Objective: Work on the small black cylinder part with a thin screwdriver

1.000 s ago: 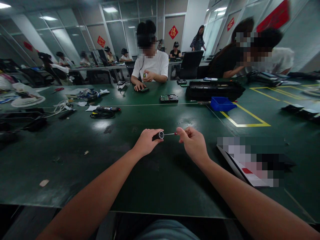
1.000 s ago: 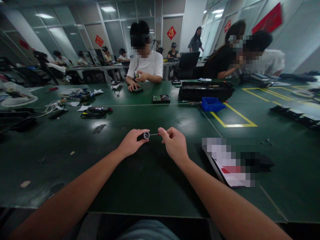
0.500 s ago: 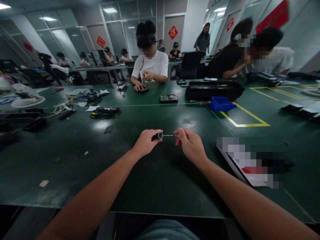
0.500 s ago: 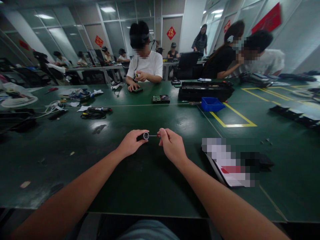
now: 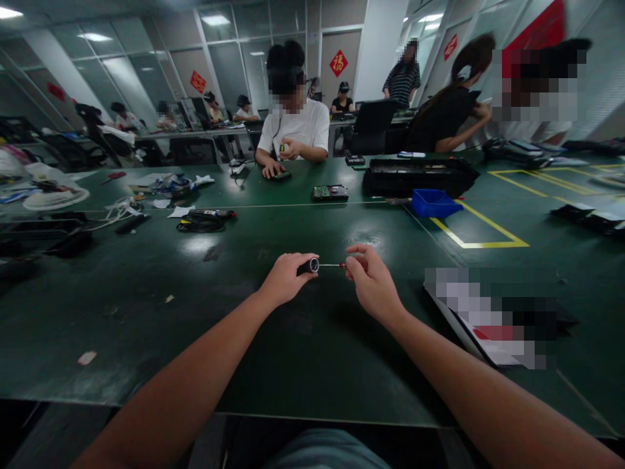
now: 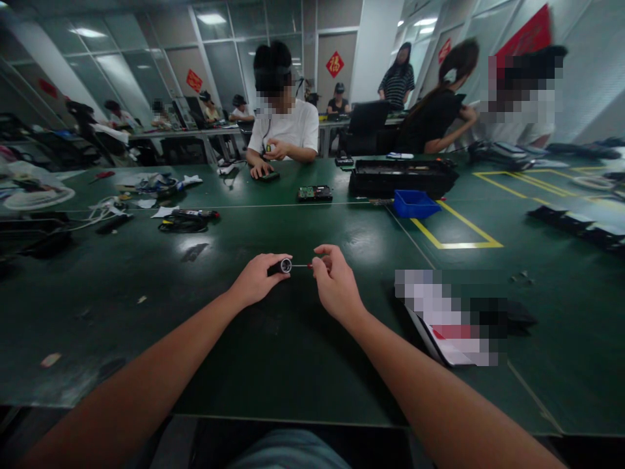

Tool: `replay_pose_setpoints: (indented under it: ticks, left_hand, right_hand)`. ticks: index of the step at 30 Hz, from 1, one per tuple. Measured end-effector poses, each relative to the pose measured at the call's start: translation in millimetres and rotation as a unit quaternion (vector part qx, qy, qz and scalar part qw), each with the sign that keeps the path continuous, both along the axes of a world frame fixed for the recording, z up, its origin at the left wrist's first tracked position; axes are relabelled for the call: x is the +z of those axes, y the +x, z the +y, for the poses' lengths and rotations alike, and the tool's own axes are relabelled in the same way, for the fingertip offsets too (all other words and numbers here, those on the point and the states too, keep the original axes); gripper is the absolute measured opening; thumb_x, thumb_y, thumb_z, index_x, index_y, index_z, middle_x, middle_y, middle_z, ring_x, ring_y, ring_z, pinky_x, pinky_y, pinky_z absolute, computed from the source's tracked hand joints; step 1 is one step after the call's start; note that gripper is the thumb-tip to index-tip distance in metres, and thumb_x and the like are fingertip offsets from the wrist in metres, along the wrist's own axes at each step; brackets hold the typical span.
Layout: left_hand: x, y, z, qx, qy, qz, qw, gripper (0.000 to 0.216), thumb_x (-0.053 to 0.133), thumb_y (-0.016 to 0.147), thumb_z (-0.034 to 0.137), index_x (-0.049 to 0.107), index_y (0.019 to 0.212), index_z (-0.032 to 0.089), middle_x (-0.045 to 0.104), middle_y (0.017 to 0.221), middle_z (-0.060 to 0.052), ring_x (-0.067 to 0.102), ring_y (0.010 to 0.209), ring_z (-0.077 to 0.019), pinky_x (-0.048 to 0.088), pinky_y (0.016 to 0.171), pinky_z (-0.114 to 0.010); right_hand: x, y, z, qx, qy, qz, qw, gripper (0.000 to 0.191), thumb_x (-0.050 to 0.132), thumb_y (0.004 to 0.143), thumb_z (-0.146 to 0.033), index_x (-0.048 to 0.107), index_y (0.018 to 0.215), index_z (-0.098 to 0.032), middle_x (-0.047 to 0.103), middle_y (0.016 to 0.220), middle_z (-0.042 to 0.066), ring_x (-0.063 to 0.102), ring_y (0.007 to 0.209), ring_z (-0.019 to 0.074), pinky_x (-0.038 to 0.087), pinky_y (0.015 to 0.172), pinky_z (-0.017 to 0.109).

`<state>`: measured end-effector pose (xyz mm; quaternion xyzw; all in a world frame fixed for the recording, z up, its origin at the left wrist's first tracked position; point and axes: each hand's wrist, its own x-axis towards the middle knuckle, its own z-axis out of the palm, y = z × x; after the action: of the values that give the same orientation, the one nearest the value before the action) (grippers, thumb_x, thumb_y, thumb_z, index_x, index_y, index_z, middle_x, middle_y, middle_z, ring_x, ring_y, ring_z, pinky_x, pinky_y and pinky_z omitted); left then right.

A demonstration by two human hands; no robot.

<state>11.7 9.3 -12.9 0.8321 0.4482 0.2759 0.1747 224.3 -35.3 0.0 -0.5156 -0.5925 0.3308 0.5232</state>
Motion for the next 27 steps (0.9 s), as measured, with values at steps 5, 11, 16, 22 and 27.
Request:
replay_pose_setpoints:
  ticks: [5, 11, 16, 22, 27]
  left_hand:
    - [0.3, 0, 0, 0.011, 0.006, -0.015, 1.0, 0.039, 0.07, 0.09, 0.029, 0.065, 0.128, 0.025, 0.071, 0.119, -0.005, 0.063, 0.11, -0.025, 0.043, 0.102, -0.046]
    - [13.2, 0, -2, 0.014, 0.045, -0.042, 0.998, 0.04, 0.068, 0.091, 0.026, 0.062, 0.131, 0.027, 0.069, 0.122, -0.004, 0.06, 0.115, -0.0225, 0.04, 0.107, -0.045]
    - [12.5, -4, 2, 0.01, 0.019, 0.043, 0.999, 0.037, 0.067, 0.092, 0.029, 0.064, 0.129, 0.028, 0.071, 0.117, -0.004, 0.061, 0.11, -0.0248, 0.038, 0.105, -0.05]
    - [7.4, -5, 3, 0.021, 0.014, 0.071, 0.997, 0.038, 0.066, 0.093, 0.031, 0.063, 0.13, 0.028, 0.071, 0.115, -0.005, 0.06, 0.11, -0.0256, 0.035, 0.107, -0.052]
    - [6.7, -3, 1, 0.018, 0.014, 0.08, 0.997, 0.039, 0.066, 0.092, 0.03, 0.064, 0.131, 0.029, 0.07, 0.117, -0.005, 0.059, 0.114, -0.0263, 0.03, 0.112, -0.055]
  right_hand:
    - [-5.5, -4, 5, 0.004, -0.01, 0.134, 0.991, 0.026, 0.067, 0.086, -0.046, 0.065, 0.092, -0.021, 0.071, 0.084, 0.004, 0.067, 0.078, 0.0194, 0.055, 0.079, 0.038]
    - [-5.2, -4, 10, 0.024, -0.056, 0.272, 0.96, 0.031, 0.065, 0.087, -0.053, 0.064, 0.089, -0.022, 0.069, 0.08, 0.004, 0.067, 0.073, 0.019, 0.058, 0.075, 0.039]
    - [-11.2, 3, 17, -0.033, -0.063, 0.225, 0.972, 0.028, 0.058, 0.089, -0.051, 0.058, 0.086, -0.023, 0.065, 0.077, 0.004, 0.065, 0.068, 0.0199, 0.058, 0.066, 0.038]
    - [-13.1, 3, 14, -0.053, -0.019, 0.159, 0.986, 0.027, 0.058, 0.091, -0.049, 0.061, 0.09, -0.022, 0.067, 0.081, 0.003, 0.064, 0.07, 0.0172, 0.055, 0.067, 0.034]
    - [-2.7, 1, 5, -0.041, 0.036, 0.031, 0.998, 0.028, 0.054, 0.097, -0.047, 0.062, 0.095, -0.021, 0.069, 0.082, 0.004, 0.066, 0.075, 0.019, 0.053, 0.074, 0.036]
